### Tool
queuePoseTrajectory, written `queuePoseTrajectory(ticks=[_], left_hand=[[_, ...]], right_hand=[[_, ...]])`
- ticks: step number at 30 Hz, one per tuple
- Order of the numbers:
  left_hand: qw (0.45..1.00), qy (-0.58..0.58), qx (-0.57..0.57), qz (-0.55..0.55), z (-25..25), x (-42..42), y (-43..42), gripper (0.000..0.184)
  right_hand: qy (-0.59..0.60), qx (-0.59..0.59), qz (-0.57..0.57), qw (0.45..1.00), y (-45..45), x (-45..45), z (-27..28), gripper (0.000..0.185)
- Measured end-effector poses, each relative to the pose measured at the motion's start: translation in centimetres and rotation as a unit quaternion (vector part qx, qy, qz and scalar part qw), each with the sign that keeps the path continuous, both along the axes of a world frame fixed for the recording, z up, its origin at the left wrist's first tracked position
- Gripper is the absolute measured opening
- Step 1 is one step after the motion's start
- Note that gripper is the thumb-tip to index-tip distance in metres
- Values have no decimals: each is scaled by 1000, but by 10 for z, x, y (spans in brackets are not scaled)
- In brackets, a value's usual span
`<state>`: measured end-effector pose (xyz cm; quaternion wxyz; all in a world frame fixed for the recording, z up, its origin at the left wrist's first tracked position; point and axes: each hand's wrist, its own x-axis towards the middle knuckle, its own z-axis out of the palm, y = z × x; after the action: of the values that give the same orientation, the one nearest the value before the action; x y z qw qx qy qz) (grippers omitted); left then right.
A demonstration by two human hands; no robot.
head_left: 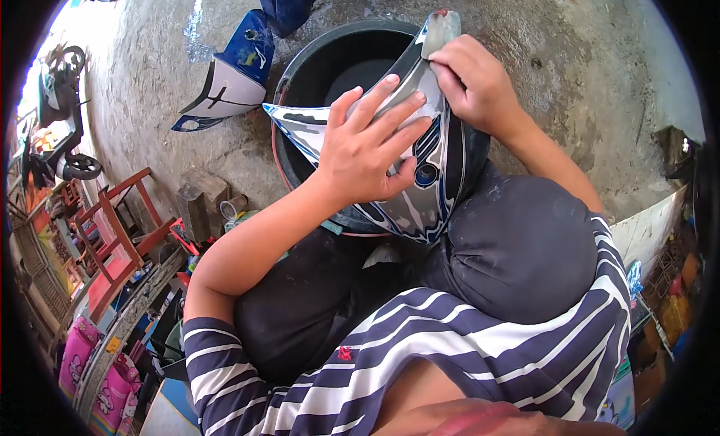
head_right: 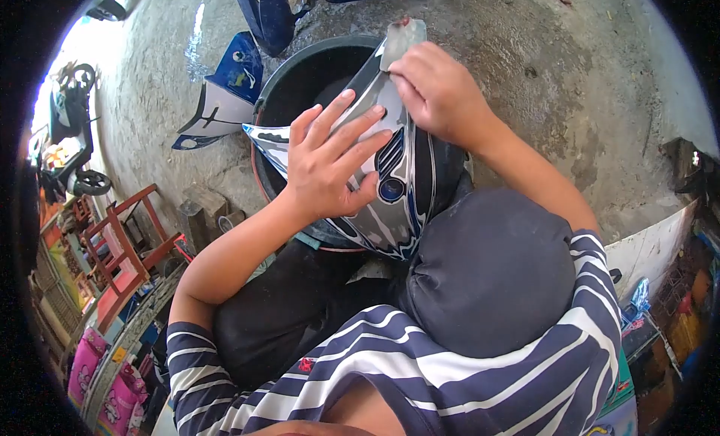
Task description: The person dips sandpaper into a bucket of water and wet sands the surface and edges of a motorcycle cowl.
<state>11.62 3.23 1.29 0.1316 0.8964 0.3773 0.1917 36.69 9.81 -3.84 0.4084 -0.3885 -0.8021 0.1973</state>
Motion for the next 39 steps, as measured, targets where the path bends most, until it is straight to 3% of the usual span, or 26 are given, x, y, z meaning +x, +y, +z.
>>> queuePoseTrajectory(ticks=[4,9,12,16,20,24,28,30,35,39], left_hand=[[1000,3,1,0,0,1,0,46],[1000,0,5,2,0,0,0,47],[1000,-2,-1,0,0,0,1,46],[1000,2,-1,0,1,0,0,47],[1000,1,-2,0,0,0,-2,47],[1000,-3,-1,0,1,0,1,47],[1000,2,-2,1,2,1,-2,46],[1000,-2,4,1,0,1,0,46],[1000,1,-5,1,1,0,-3,46],[1000,0,0,0,2,0,1,46]], right_hand=[[-21,-49,-55,997,20,15,-8,17],[1,-21,14,1000,5,2,3,16],[12,-55,-69,996,17,11,-8,16],[1,-24,9,1000,2,2,4,15],[-14,-42,-65,997,22,14,-8,16],[-5,-28,-4,1000,5,1,4,15],[-18,-38,-54,998,17,8,-3,17],[-3,-14,-7,1000,1,-1,0,18],[-3,-33,-78,996,16,9,-10,19],[-4,-6,-7,1000,-3,-5,7,16]])
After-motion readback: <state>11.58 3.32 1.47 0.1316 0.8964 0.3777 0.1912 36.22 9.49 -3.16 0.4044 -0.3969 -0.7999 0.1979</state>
